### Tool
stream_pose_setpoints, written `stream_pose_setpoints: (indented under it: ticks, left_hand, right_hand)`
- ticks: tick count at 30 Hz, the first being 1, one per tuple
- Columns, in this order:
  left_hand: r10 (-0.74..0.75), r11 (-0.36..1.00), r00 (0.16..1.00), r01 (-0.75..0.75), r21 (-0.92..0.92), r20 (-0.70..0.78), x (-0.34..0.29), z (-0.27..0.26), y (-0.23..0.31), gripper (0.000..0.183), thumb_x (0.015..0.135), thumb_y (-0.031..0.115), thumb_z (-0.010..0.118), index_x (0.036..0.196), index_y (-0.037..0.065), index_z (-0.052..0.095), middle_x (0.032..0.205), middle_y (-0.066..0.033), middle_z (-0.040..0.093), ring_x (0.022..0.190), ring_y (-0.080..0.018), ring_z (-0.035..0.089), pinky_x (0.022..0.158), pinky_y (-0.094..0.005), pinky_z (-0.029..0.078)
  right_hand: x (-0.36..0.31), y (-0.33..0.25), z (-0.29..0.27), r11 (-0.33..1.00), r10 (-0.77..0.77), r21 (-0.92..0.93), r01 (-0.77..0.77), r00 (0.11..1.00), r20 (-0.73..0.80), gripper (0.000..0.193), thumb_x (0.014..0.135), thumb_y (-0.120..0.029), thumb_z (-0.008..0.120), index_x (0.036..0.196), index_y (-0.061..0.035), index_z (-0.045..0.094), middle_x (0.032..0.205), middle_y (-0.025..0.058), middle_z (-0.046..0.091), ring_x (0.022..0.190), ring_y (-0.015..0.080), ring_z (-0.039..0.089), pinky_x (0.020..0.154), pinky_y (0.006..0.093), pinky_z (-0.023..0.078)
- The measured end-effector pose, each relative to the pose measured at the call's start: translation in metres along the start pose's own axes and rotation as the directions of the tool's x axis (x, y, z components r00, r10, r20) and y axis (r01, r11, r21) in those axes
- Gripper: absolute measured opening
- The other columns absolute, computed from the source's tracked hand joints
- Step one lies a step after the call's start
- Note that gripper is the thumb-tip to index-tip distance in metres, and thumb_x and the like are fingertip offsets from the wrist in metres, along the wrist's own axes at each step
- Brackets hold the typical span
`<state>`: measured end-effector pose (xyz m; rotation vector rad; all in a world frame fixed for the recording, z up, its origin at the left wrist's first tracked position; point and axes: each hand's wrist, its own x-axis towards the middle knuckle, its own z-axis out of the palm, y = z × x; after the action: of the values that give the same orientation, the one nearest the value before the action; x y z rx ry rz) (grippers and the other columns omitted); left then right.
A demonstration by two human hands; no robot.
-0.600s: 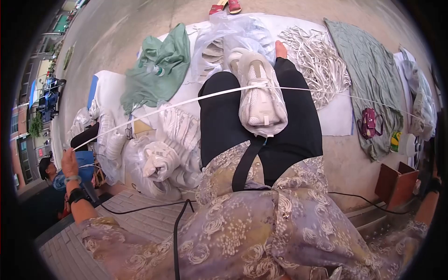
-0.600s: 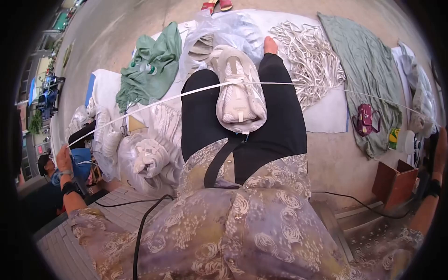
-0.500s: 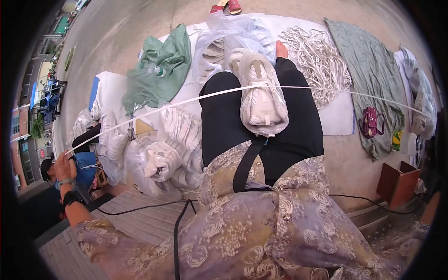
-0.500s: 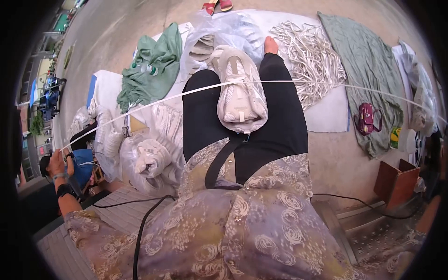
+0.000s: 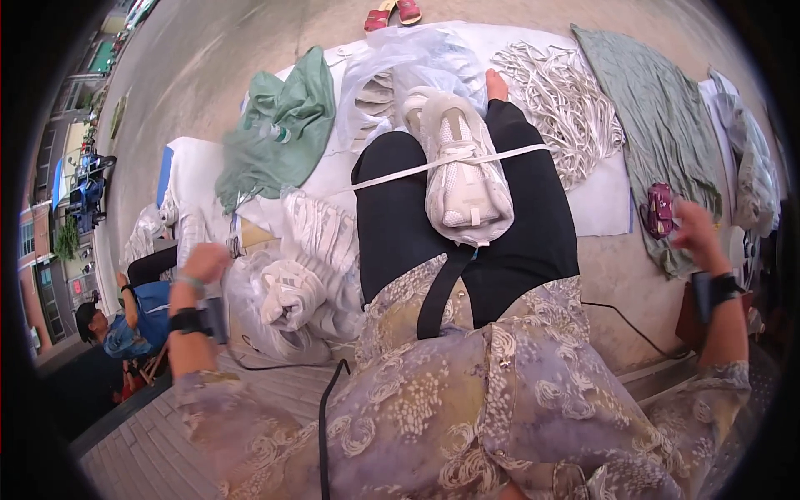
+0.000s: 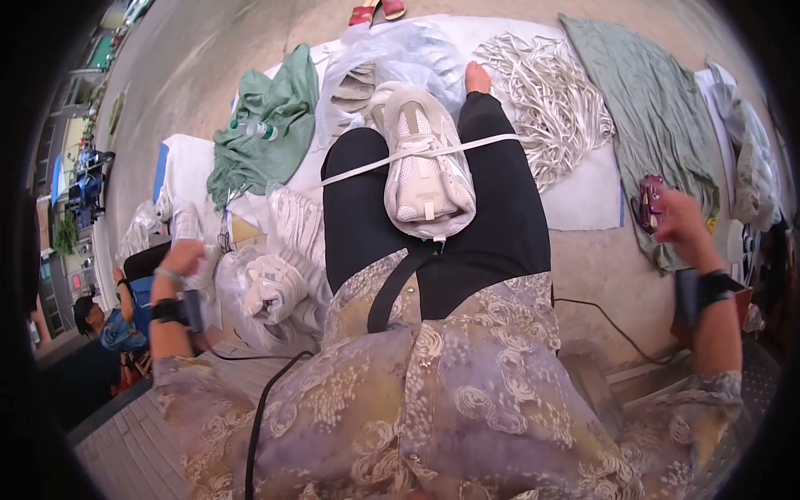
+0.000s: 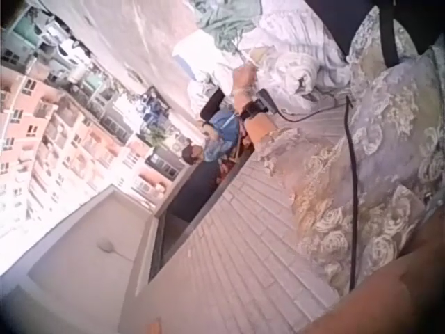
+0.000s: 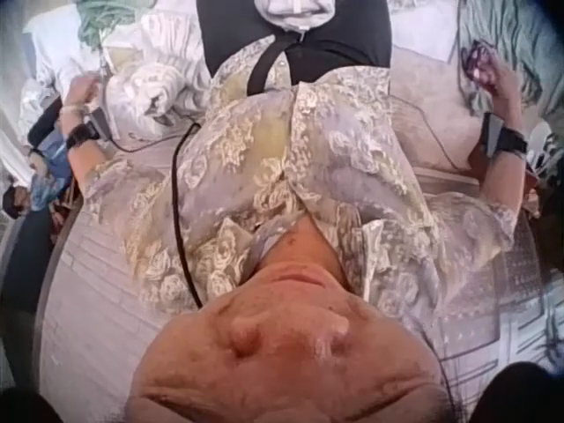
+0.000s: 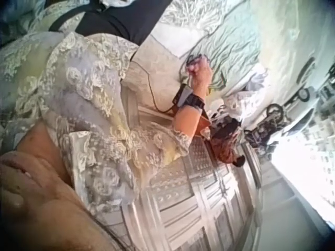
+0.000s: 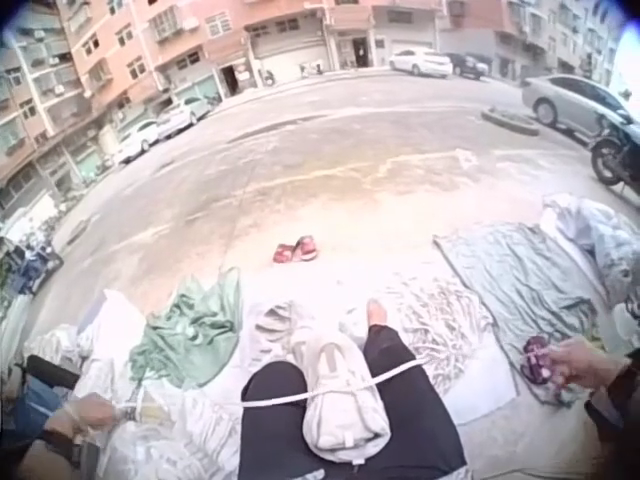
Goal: Lacing and tying a pair of white athletic shoes while sitting outside.
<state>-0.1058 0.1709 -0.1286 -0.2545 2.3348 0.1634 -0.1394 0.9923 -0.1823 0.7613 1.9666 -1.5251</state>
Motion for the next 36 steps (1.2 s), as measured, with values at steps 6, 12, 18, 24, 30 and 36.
stream_pose_setpoints:
  ticks: [6,12,18,24,30,36]
  left_hand:
    - [0.455,0.614,0.880,-0.201,-0.763,0.135,0.037,0.051,0.218,0.027,0.088,0.026,0.052,0.073,0.005,0.060,0.052,0.0027,0.046,0.043,-0.0034,0.039,0.039,-0.0196,0.029]
    - [0.643,0.540,0.686,-0.721,-0.434,-0.339,0.065,0.073,0.317,0.018,0.086,0.022,0.053,0.078,0.007,0.060,0.051,-0.0069,0.051,0.041,-0.0199,0.048,0.042,-0.0297,0.036]
    - [0.762,0.598,0.474,-0.776,0.201,-0.442,0.070,0.067,0.363,0.013,0.082,0.024,0.054,0.077,0.013,0.058,0.057,-0.0126,0.055,0.057,-0.0319,0.059,0.050,-0.0420,0.045]
    - [0.720,0.694,0.603,-0.624,0.359,-0.343,0.087,0.059,0.373,0.015,0.082,0.025,0.054,0.093,0.017,0.061,0.063,-0.0129,0.059,0.061,-0.0320,0.060,0.053,-0.0422,0.045]
    - [0.563,0.713,0.668,-0.691,-0.123,-0.486,0.102,0.064,0.358,0.027,0.080,0.025,0.059,0.104,0.014,0.064,0.069,-0.0148,0.061,0.063,-0.0301,0.060,0.057,-0.0355,0.047]
    - [0.524,0.668,0.720,-0.679,-0.306,-0.454,0.091,0.066,0.364,0.026,0.078,0.017,0.063,0.100,0.004,0.064,0.061,-0.0056,0.059,0.054,-0.0117,0.056,0.054,-0.0262,0.045]
  right_hand:
    - [0.012,-0.011,0.171,0.900,0.016,0.347,-0.265,0.814,0.580,0.014,0.090,-0.018,0.048,0.085,-0.0055,0.053,0.060,0.0018,0.053,0.046,0.0113,0.054,0.049,0.0310,0.053]
    - [0.048,-0.033,0.231,0.954,-0.059,0.266,-0.138,0.785,0.617,0.017,0.092,-0.020,0.048,0.086,-0.0051,0.054,0.071,0.0074,0.063,0.048,0.0102,0.057,0.044,0.0241,0.048]
    - [0.076,-0.055,0.260,0.973,-0.123,0.230,0.011,0.869,0.480,0.025,0.093,-0.027,0.048,0.081,-0.0063,0.055,0.057,0.0027,0.056,0.034,0.0064,0.040,0.035,0.0185,0.031]
    - [0.079,-0.074,0.268,0.896,-0.212,0.442,0.042,0.916,0.342,0.014,0.089,-0.022,0.053,0.083,-0.0092,0.053,0.073,0.0023,0.060,0.057,0.0070,0.054,0.051,0.0202,0.042]
    - [0.064,-0.070,0.276,0.872,-0.374,0.429,0.237,0.887,0.272,0.014,0.087,-0.019,0.058,0.079,-0.0073,0.057,0.072,-0.0007,0.057,0.061,0.0057,0.052,0.056,0.0182,0.040]
    - [0.080,-0.046,0.282,0.833,-0.475,0.426,0.353,0.851,0.223,0.008,0.083,-0.009,0.061,0.078,-0.0031,0.059,0.067,-0.0029,0.055,0.057,0.0039,0.047,0.051,0.0178,0.037]
